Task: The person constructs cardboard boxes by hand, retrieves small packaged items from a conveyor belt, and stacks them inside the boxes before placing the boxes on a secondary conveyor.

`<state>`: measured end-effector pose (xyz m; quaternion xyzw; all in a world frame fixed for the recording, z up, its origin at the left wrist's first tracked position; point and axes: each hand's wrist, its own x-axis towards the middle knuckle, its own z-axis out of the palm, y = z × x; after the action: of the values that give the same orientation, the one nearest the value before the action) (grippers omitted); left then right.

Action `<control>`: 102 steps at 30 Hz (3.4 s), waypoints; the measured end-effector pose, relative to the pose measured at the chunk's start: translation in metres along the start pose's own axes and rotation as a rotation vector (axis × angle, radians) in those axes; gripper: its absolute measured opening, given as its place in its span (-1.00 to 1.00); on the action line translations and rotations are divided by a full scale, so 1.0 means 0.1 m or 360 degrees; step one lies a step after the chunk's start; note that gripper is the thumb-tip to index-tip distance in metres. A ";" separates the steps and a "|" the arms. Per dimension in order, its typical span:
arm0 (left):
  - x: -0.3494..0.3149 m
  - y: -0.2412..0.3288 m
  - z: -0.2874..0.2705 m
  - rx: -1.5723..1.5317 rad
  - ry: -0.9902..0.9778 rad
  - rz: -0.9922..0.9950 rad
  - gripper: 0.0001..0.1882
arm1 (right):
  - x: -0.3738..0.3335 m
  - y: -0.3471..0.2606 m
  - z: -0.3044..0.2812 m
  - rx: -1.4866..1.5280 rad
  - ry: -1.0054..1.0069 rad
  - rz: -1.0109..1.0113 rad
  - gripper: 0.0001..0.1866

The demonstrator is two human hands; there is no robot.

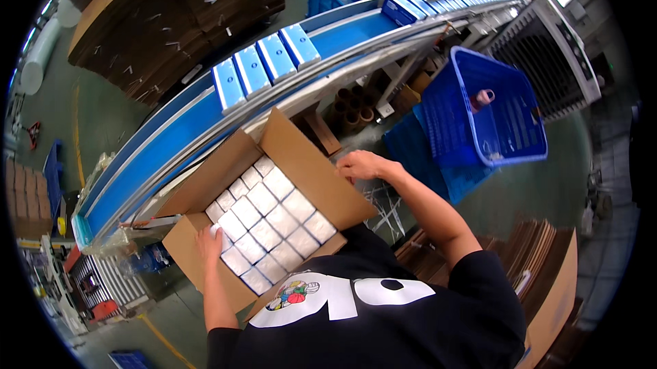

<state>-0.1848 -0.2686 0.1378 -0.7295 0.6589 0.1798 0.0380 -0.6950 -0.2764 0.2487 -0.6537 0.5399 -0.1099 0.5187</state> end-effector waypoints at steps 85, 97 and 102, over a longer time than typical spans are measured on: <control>0.32 -0.40 -0.47 -0.0755 0.0906 -0.0127 -0.54 | 2.14 -0.81 0.86 -0.1026 0.0887 -0.0159 -0.83; -2.43 0.40 -0.55 -0.0774 -0.0692 0.0655 -0.35 | 1.47 -1.38 1.10 -0.1383 0.0944 -0.1149 -0.57; -1.81 0.47 -0.74 -0.0169 0.0142 0.0823 -0.18 | 1.26 -0.63 1.21 -0.1240 -0.0070 -0.0569 -0.48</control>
<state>-0.2268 -0.1242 0.2715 -0.5451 0.8140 0.1856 -0.0765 -0.5233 -0.3196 0.1939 -0.8862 0.4082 0.0280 0.2172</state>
